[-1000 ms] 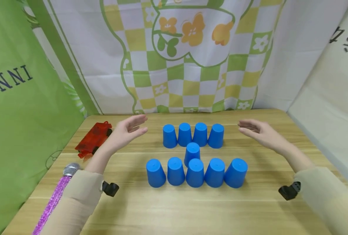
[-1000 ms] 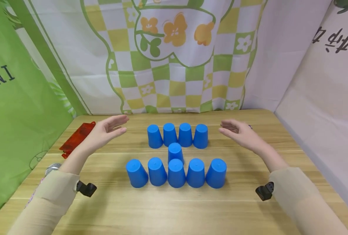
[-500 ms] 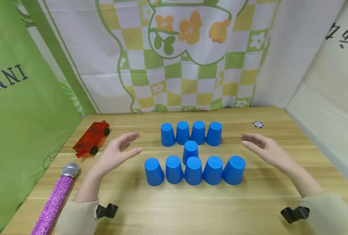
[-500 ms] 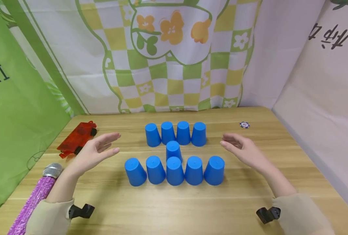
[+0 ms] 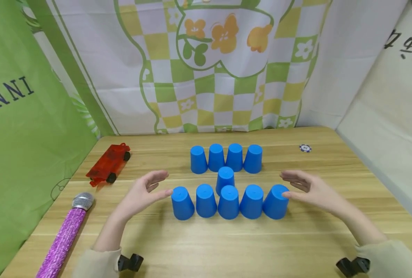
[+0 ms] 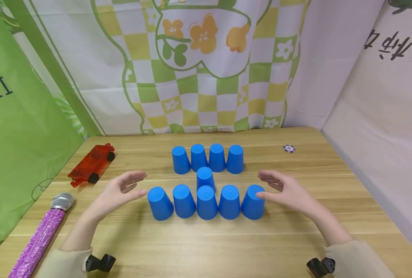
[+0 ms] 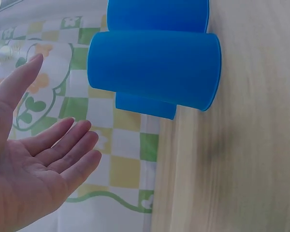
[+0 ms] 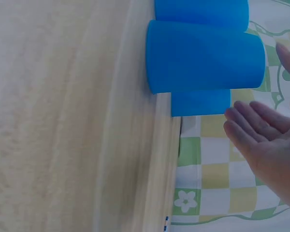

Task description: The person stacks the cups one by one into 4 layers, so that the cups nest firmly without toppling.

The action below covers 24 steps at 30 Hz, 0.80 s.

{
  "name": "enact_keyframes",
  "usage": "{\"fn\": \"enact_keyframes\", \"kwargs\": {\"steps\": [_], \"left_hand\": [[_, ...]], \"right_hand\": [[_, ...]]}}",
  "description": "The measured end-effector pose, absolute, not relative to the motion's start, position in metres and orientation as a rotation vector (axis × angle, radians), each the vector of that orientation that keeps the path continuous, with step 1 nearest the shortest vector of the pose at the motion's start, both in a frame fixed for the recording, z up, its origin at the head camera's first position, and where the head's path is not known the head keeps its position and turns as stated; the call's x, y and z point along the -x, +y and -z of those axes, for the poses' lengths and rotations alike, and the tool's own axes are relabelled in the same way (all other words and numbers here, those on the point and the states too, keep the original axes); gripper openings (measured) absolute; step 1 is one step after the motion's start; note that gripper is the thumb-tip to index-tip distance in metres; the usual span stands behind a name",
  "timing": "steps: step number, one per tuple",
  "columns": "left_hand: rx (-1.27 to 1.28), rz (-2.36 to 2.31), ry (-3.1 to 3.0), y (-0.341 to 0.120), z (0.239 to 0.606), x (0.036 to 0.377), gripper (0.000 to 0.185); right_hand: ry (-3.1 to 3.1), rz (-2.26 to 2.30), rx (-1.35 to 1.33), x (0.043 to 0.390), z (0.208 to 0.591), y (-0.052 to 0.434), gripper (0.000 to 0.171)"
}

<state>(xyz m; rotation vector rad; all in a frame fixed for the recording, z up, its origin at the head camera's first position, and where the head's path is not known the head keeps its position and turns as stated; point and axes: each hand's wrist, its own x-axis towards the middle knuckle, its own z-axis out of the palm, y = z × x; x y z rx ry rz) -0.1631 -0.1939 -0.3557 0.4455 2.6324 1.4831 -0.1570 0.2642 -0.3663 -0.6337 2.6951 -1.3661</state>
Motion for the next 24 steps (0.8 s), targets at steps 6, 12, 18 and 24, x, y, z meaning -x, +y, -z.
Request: {"fn": "enact_keyframes", "kwargs": {"steps": [6,12,18,24], "left_hand": [[-0.447,-1.491,2.615,-0.193,0.367,0.162,0.062],[-0.475,-1.474,2.590,-0.191,0.373,0.161,0.064],[-0.498,-1.457,2.556,-0.185,0.378,0.160,0.065],[-0.490,-1.505,2.501,-0.178,0.384,0.161,0.066]], "right_hand": [[2.629,1.383,0.770,0.155,0.374,0.264,0.057],[2.648,1.345,0.726,0.154,0.376,0.263,0.057],[2.652,1.317,0.703,0.155,0.380,0.263,0.058],[2.638,1.320,0.704,0.155,0.383,0.262,0.056]]}}
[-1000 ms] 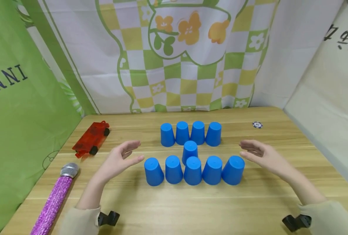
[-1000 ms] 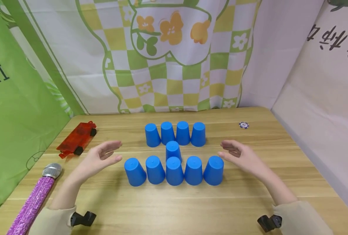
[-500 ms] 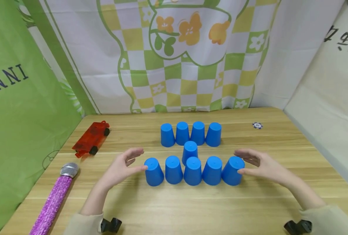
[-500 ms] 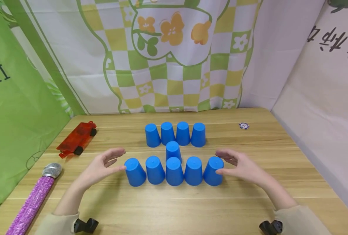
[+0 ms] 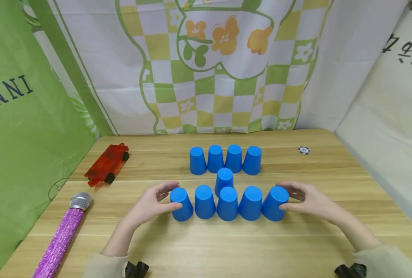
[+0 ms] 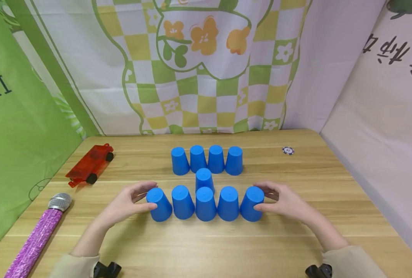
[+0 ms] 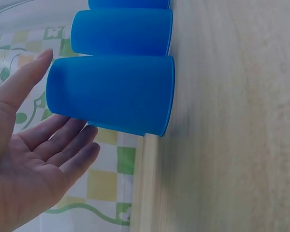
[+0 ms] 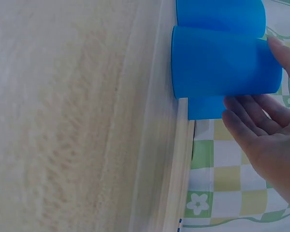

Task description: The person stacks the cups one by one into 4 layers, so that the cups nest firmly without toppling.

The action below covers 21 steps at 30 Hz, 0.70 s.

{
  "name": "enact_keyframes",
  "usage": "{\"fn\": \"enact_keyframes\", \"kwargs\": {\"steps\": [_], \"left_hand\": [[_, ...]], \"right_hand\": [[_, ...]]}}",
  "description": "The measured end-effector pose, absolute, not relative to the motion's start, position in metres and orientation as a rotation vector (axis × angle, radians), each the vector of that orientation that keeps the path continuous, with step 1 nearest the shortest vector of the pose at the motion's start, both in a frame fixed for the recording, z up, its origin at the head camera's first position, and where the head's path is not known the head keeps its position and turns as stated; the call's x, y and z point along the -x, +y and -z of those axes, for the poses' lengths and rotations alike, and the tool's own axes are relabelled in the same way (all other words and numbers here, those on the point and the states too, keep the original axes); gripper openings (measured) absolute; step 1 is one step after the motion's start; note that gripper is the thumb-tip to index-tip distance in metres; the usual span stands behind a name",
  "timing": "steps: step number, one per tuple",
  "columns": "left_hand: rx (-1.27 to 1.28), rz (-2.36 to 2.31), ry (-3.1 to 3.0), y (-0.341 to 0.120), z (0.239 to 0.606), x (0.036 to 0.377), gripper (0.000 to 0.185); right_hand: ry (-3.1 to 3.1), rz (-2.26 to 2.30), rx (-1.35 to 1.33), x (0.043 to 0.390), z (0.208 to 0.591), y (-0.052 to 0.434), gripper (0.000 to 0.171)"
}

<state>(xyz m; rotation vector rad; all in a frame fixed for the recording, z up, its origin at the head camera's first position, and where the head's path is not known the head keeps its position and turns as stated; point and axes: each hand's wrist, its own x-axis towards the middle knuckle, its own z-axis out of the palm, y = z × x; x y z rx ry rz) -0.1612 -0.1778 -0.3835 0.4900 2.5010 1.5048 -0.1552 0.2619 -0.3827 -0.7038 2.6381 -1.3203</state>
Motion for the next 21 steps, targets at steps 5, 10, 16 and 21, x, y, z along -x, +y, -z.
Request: {"fn": "enact_keyframes", "kwargs": {"steps": [5,10,16,21], "left_hand": [[-0.470,-1.537,2.469,-0.1742,0.3848,0.1623,0.067],[-0.473,-1.534,2.470,-0.1738,0.3865,0.1639,0.063],[-0.475,-1.551,2.456,-0.1760,0.3889,0.1641,0.062],[-0.472,-1.559,2.433,-0.1772,0.3908,0.1643,0.064]], "right_hand": [[2.617,1.353,0.703,0.1558,0.3842,0.2597,0.056],[2.641,1.333,0.709,0.1579,0.3847,0.2586,0.054],[2.645,1.316,0.710,0.1595,0.3840,0.2580,0.053],[2.619,1.359,0.719,0.1582,0.3854,0.2594,0.053]]}}
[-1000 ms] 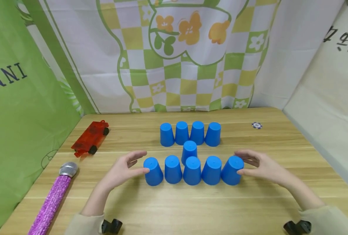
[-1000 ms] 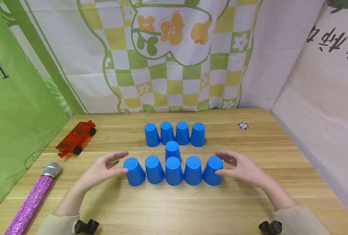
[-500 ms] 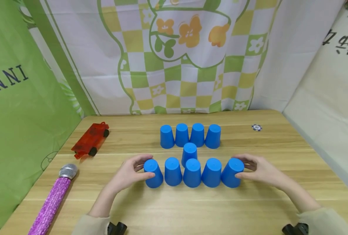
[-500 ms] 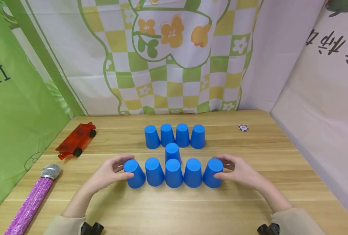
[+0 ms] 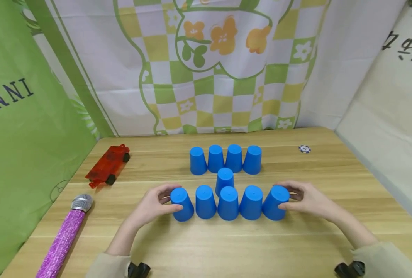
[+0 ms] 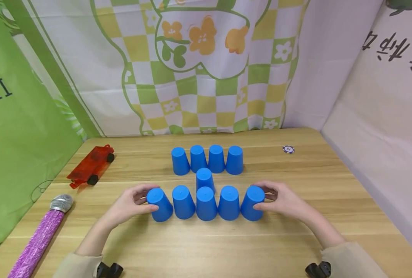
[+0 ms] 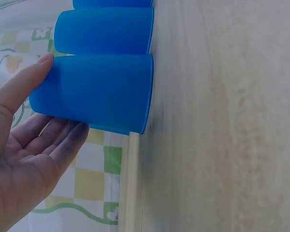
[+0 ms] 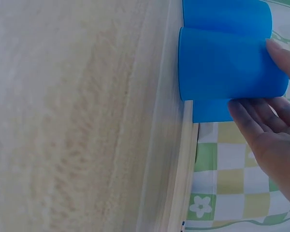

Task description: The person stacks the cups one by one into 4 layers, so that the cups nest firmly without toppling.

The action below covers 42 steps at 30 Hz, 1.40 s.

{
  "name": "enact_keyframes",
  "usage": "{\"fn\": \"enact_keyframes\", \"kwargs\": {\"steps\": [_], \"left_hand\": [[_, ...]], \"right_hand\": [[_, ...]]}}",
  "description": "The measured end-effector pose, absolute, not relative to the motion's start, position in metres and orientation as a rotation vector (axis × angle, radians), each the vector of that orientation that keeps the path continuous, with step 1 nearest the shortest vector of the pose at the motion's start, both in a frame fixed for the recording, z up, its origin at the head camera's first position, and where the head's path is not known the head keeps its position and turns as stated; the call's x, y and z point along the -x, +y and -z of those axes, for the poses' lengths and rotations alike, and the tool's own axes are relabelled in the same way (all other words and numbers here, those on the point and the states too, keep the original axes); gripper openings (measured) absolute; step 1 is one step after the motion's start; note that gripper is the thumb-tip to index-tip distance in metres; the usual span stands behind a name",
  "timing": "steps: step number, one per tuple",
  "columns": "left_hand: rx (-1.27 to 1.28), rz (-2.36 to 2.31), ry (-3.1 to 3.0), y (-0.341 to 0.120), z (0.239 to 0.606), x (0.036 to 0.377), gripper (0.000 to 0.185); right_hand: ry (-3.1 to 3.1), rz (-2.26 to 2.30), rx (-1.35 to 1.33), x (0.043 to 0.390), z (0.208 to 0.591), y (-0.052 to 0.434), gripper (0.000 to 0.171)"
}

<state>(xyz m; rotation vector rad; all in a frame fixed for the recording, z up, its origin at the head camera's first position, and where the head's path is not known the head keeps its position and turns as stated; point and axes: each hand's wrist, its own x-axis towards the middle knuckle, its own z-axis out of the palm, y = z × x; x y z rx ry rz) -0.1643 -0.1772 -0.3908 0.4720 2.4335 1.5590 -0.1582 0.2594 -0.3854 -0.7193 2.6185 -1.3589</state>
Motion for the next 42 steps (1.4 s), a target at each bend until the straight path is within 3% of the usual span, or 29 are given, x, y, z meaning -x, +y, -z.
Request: {"fn": "enact_keyframes", "kwargs": {"steps": [17,42], "left_hand": [[-0.445,-1.611,2.467,-0.178,0.394,0.163,0.057],[-0.255,-1.707,2.672,-0.187,0.364,0.172,0.055]], "right_hand": [[2.657,1.410,0.714,0.155,0.384,0.262,0.049],[2.928,1.444,0.423,0.167,0.350,0.263,0.046]]}}
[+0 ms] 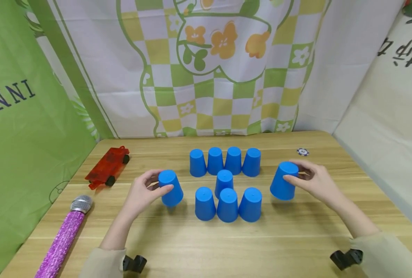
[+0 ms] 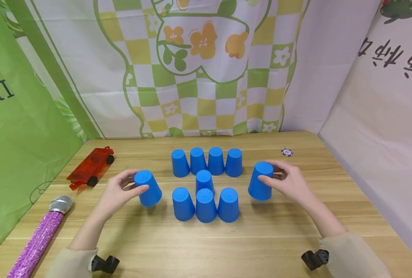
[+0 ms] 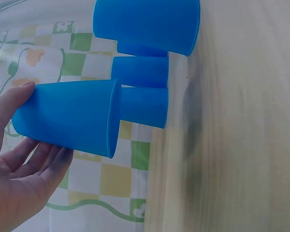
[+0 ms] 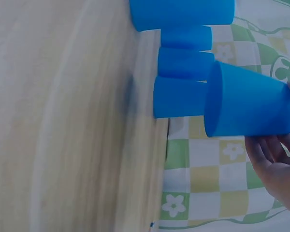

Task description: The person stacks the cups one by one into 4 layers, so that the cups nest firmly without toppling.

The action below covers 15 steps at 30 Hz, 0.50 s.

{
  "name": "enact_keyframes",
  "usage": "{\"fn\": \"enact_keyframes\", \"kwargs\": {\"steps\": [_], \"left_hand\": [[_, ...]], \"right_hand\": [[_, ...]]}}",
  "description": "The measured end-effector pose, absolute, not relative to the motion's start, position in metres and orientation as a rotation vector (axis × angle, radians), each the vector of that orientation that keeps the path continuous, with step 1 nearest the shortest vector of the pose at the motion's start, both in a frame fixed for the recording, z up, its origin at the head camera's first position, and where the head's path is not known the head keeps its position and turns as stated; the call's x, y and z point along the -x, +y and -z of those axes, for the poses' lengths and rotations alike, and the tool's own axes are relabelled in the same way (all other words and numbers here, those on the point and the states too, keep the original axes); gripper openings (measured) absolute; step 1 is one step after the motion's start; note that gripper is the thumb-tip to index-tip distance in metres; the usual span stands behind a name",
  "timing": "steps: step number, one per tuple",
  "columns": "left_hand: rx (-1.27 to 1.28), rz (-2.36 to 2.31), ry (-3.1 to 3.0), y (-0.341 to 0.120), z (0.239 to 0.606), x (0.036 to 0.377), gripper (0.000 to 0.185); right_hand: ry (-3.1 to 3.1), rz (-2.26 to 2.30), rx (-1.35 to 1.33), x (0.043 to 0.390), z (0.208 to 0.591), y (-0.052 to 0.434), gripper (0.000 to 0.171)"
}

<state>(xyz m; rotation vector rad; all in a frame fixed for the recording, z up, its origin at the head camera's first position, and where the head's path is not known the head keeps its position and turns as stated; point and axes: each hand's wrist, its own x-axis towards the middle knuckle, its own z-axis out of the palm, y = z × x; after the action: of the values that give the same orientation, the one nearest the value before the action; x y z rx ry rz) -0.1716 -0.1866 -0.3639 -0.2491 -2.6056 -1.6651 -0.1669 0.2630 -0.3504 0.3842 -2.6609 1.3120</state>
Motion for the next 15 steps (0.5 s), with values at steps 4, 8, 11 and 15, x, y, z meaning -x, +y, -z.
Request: {"fn": "enact_keyframes", "kwargs": {"steps": [4,8,11,15], "left_hand": [[0.223,1.665,-2.588,-0.186,0.356,0.175,0.057],[0.233,1.657,-2.570,-0.186,0.347,0.181,0.057],[0.247,1.642,-2.552,-0.185,0.338,0.187,0.058],[0.256,1.631,-2.532,-0.182,0.328,0.196,0.057]], "right_hand": [[-2.622,-1.289,-0.317,0.170,0.345,0.260,0.047],[-2.575,-1.277,-0.291,0.176,0.338,0.257,0.048],[-2.561,-1.242,-0.288,0.184,0.331,0.254,0.050],[-2.587,-1.192,-0.276,0.193,0.318,0.249,0.054]]}}
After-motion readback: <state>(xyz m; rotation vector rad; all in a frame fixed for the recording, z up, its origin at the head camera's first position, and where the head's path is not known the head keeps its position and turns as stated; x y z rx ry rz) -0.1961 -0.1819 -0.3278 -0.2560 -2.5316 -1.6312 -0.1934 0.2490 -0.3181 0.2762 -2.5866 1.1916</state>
